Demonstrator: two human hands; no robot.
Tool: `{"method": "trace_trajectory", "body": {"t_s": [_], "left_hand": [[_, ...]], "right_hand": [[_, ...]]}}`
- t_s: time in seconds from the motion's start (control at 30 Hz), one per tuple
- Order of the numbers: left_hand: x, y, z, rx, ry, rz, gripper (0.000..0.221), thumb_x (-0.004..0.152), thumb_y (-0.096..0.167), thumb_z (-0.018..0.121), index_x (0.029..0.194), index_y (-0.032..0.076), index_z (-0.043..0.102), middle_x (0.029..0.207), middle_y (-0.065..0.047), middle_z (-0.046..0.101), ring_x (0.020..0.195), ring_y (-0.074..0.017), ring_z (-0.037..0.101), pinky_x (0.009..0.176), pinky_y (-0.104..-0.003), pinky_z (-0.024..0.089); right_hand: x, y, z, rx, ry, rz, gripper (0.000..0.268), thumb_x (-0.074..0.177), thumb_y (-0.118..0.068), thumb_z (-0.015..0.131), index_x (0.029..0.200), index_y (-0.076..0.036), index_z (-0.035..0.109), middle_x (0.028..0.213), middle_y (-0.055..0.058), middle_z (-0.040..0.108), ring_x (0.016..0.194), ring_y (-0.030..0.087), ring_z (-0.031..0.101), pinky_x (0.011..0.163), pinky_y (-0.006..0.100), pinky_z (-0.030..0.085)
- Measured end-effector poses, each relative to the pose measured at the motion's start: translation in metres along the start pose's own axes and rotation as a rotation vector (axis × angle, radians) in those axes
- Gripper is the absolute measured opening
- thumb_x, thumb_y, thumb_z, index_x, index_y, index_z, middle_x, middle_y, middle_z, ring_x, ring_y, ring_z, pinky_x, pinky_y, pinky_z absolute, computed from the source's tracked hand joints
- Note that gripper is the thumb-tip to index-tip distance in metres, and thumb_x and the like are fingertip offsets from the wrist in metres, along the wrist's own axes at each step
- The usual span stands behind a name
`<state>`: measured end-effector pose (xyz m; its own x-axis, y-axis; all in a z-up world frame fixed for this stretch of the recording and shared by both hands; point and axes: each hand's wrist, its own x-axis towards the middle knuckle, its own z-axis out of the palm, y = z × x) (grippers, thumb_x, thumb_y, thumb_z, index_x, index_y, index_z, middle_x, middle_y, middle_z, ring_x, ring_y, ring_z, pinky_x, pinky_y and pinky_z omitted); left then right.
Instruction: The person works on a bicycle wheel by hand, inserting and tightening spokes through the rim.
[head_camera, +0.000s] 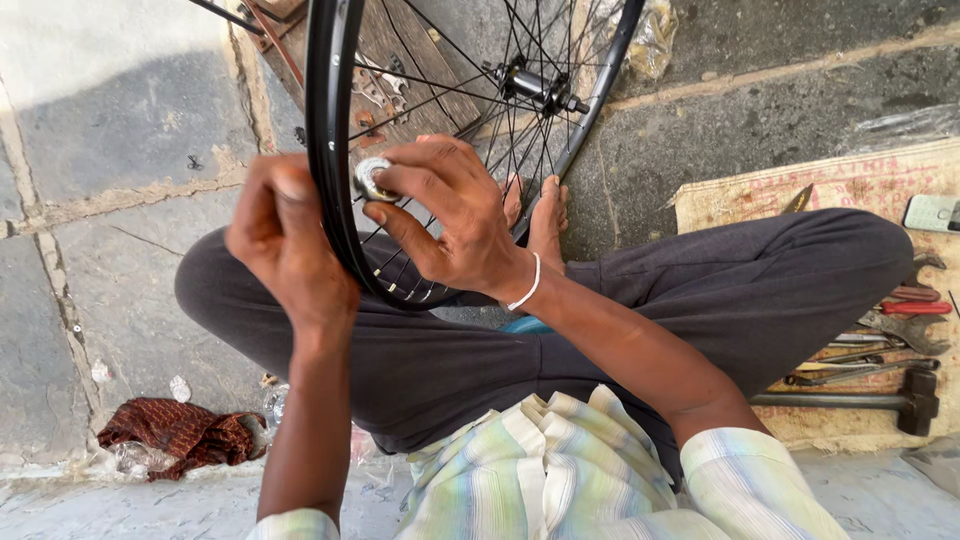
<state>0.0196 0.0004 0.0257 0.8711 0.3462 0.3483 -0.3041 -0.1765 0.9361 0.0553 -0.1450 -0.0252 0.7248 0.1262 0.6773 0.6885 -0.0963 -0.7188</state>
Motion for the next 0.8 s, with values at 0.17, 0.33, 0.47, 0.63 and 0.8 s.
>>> {"method": "trace_trajectory", "body": {"t_s": [0.17,0.33,0.47,0.63,0.8], "left_hand": [[0.017,0.007,0.002,0.253,-0.125,-0.087,0.050,0.108,0.043,0.053,0.078,0.005,0.062,0.064,0.003,0.054,0.053,-0.0041,0.043,0.049,-0.022,0.032],[-0.017,-0.006,0.008,0.136,-0.069,0.026,0.052,0.114,0.041,0.059,0.082,0.000,0.059,0.075,-0.001,0.056,0.060,-0.0052,0.051,0.056,-0.022,0.036],[-0.028,-0.028,0.004,-0.048,0.019,-0.021,0.049,0.112,0.037,0.066,0.081,0.000,0.057,0.073,0.001,0.053,0.062,-0.0038,0.048,0.056,-0.022,0.037],[-0.021,-0.034,-0.001,-0.005,0.017,0.028,0.044,0.111,0.037,0.062,0.115,-0.006,0.057,0.101,-0.005,0.061,0.085,-0.0089,0.057,0.076,-0.026,0.047],[-0.023,-0.035,-0.006,0.109,-0.018,0.051,0.046,0.117,0.037,0.060,0.103,-0.005,0.068,0.091,-0.003,0.059,0.079,-0.0066,0.052,0.072,-0.019,0.040]], "right_hand": [[0.002,-0.006,-0.004,0.060,0.208,0.070,0.032,0.097,-0.024,0.078,0.118,-0.004,0.065,0.122,0.014,0.070,0.117,0.025,0.070,0.099,0.035,0.057],[-0.001,-0.002,-0.010,0.043,0.148,0.184,0.040,0.092,-0.021,0.086,0.122,-0.004,0.066,0.120,0.011,0.072,0.119,0.026,0.069,0.102,0.036,0.058],[-0.005,0.004,-0.005,0.222,-0.010,0.160,0.042,0.093,-0.022,0.084,0.125,-0.004,0.064,0.124,0.012,0.071,0.121,0.026,0.069,0.103,0.036,0.060],[0.006,0.016,0.000,0.202,-0.103,0.001,0.040,0.096,-0.029,0.078,0.125,-0.004,0.066,0.122,0.011,0.072,0.121,0.029,0.069,0.102,0.037,0.058],[0.008,0.020,0.011,0.175,-0.119,0.118,0.033,0.101,-0.033,0.070,0.122,-0.007,0.068,0.108,0.004,0.074,0.098,0.022,0.072,0.088,0.034,0.059]]}}
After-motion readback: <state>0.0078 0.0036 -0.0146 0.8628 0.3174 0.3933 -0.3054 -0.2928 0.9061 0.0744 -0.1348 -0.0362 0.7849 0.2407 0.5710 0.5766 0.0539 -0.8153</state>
